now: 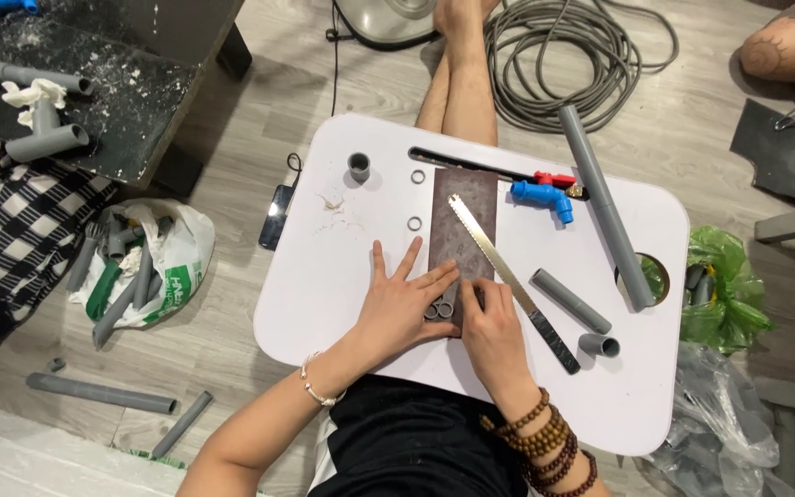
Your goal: Applying adhesive to small PVC rings and joining them together to form a structure on a portable table.
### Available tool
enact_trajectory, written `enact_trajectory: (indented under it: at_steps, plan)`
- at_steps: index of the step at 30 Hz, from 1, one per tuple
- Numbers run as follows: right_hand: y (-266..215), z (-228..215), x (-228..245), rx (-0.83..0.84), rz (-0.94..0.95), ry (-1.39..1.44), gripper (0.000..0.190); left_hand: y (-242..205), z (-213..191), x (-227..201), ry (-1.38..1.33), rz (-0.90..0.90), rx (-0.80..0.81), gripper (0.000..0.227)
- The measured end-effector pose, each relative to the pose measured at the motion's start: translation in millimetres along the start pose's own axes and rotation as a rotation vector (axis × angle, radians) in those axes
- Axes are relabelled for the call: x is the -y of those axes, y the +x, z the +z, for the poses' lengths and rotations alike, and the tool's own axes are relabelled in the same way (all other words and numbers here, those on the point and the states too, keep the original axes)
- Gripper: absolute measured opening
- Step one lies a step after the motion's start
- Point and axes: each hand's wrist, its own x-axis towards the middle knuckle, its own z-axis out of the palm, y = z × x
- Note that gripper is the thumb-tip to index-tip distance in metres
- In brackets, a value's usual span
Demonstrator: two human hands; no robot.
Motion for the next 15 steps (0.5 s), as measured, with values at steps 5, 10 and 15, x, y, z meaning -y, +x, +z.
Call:
enact_trajectory:
  at_steps: [5,10,15]
  plan:
    - [-15.2,-7.3,5.8,0.002,0.004,0.04,0.05,-0.5,0.1,0.6,-0.025,0.01,-0.023,0.098]
    - [-17.7,-7.9,10.4,-0.019,-0.014,0.021,0.05,-0.6,1.9,0.3,0.003,0.032,-0.035,0.098]
    - [-11.5,-1.5,10.7,-0.059,-0.04,0.039,0.048,1.1,-0.2,-0.6,0.018,0.016,-0.007,0.094]
